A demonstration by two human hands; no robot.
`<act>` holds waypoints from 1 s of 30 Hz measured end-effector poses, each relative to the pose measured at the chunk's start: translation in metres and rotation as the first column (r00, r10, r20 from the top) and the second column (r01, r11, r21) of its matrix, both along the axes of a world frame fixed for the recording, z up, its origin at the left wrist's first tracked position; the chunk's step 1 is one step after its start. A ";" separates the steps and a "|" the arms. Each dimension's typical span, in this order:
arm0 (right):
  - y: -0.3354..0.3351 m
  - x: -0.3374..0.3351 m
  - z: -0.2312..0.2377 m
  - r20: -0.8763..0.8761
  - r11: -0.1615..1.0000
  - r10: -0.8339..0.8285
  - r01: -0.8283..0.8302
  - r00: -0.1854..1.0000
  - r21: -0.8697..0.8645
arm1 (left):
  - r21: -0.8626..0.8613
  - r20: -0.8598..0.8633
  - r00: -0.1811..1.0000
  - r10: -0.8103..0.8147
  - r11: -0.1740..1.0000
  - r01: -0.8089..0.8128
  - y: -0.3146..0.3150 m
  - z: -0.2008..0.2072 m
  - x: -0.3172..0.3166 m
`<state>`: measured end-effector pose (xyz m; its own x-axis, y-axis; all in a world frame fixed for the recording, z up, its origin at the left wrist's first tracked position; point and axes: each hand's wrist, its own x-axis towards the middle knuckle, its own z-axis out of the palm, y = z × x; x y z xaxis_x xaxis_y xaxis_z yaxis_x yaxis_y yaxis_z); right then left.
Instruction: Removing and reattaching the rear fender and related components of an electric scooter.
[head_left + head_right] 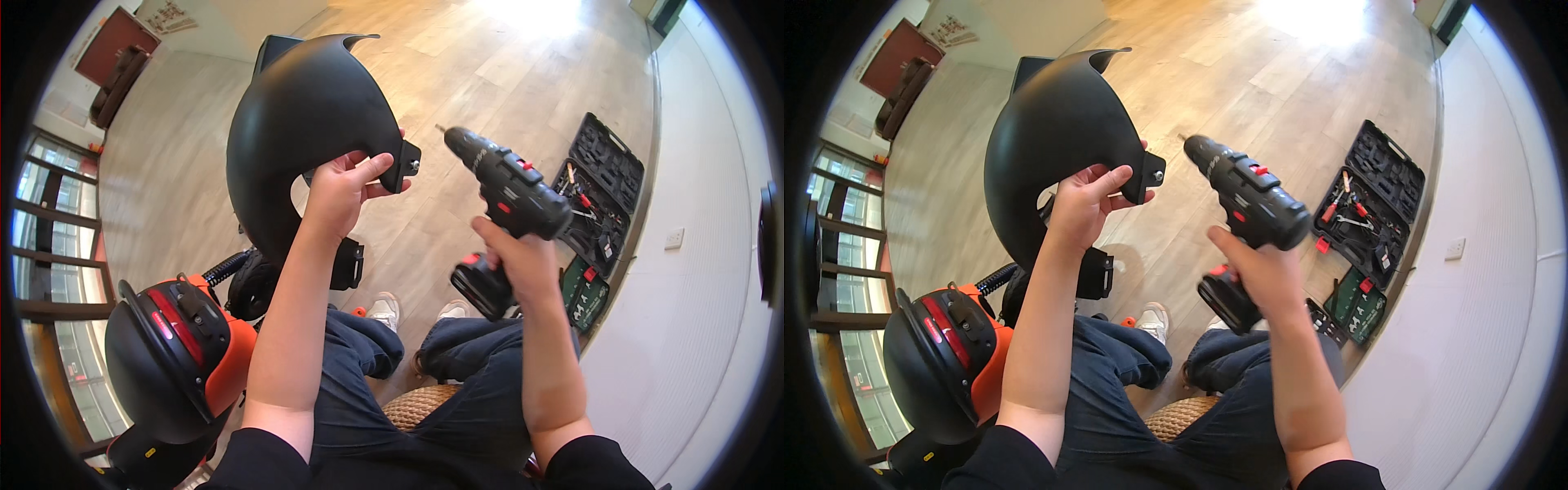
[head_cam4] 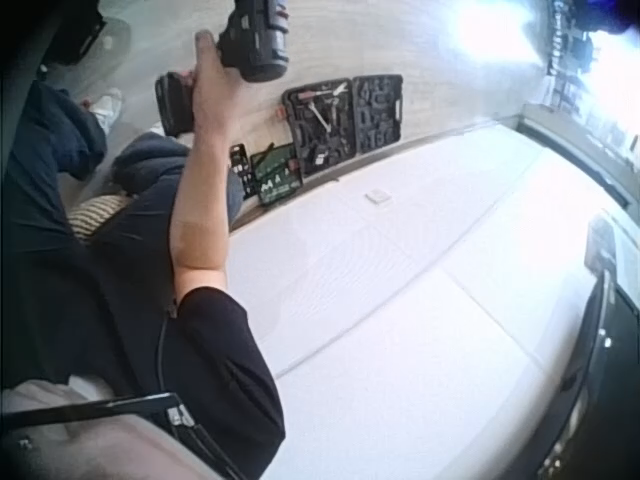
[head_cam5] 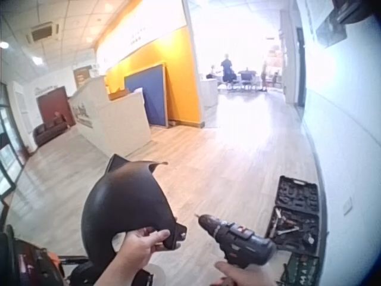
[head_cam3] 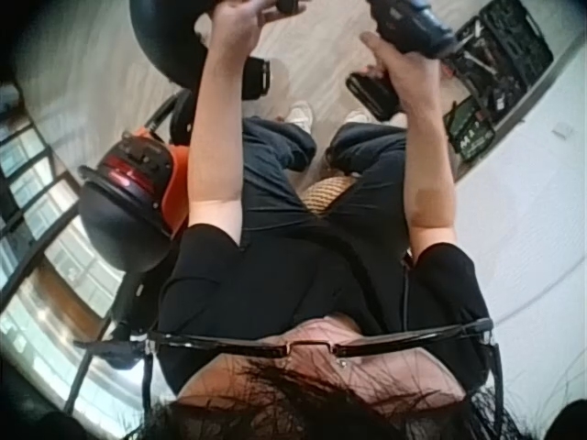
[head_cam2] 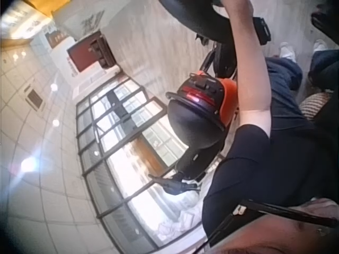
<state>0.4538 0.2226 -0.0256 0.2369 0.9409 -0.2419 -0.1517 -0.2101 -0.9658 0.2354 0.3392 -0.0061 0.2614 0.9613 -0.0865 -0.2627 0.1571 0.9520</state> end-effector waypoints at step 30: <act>0.019 -0.013 -0.026 0.332 0.934 -0.356 0.317 0.873 0.166 | 0.054 -0.054 0.999 -0.007 0.998 0.010 -0.045 -0.039 0.067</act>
<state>0.4408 0.2416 -0.0517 0.5949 0.8038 0.0102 0.1575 -0.1041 -0.9820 0.3021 0.2946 -0.0453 0.2658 0.9628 -0.0481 -0.2098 0.1065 0.9719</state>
